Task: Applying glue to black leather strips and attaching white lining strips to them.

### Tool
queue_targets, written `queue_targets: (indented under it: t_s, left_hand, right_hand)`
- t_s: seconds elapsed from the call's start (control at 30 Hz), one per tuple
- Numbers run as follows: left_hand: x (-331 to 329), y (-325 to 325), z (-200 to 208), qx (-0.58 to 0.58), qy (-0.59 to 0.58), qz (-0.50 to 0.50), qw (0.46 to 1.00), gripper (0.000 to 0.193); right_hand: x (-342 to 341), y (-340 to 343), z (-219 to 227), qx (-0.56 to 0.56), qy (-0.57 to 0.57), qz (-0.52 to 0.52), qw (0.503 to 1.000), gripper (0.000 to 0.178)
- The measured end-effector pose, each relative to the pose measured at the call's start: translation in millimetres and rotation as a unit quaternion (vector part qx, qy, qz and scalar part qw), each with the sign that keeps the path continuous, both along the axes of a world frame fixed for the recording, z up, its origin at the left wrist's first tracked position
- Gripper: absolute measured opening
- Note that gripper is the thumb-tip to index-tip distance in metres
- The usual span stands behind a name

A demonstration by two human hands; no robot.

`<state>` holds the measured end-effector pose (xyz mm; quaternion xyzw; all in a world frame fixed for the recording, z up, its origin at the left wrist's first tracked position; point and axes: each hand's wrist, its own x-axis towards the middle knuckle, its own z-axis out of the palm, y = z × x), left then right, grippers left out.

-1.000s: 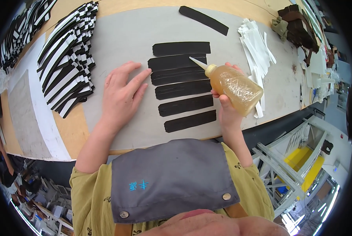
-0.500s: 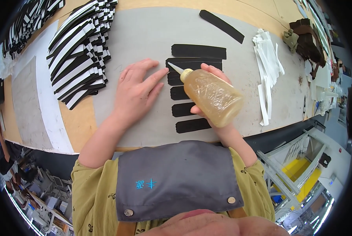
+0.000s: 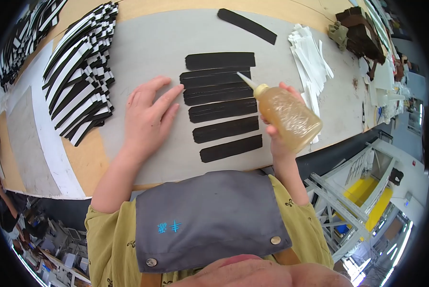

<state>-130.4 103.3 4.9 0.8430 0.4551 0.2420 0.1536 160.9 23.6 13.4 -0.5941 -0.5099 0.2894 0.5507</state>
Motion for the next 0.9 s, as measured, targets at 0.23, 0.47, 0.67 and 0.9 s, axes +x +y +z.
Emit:
queue_targets:
  t_s: [0.23, 0.47, 0.67, 0.9]
  left_hand:
    - [2.4, 0.3, -0.1, 0.011, -0.003, -0.005, 1.0, 0.034]
    - [0.9, 1.9, 0.3, 0.012, 0.003, -0.004, 1.0, 0.033]
    - [-3.0, 2.4, 3.2, 0.014, 0.001, -0.001, 1.0, 0.031]
    - [-4.7, 0.4, -1.3, -0.006, -0.019, -0.01, 1.0, 0.034]
  right_hand:
    - [13.6, -6.1, 15.9, -0.028, 0.211, -0.057, 0.976, 0.103]
    - [9.1, -4.0, 8.0, -0.031, 0.193, -0.04, 0.98, 0.1]
    - [-11.3, 3.2, 10.8, -0.055, 0.211, 0.008, 0.976, 0.099]
    - [-31.9, 13.7, -1.1, -0.09, 0.167, 0.093, 0.977, 0.097]
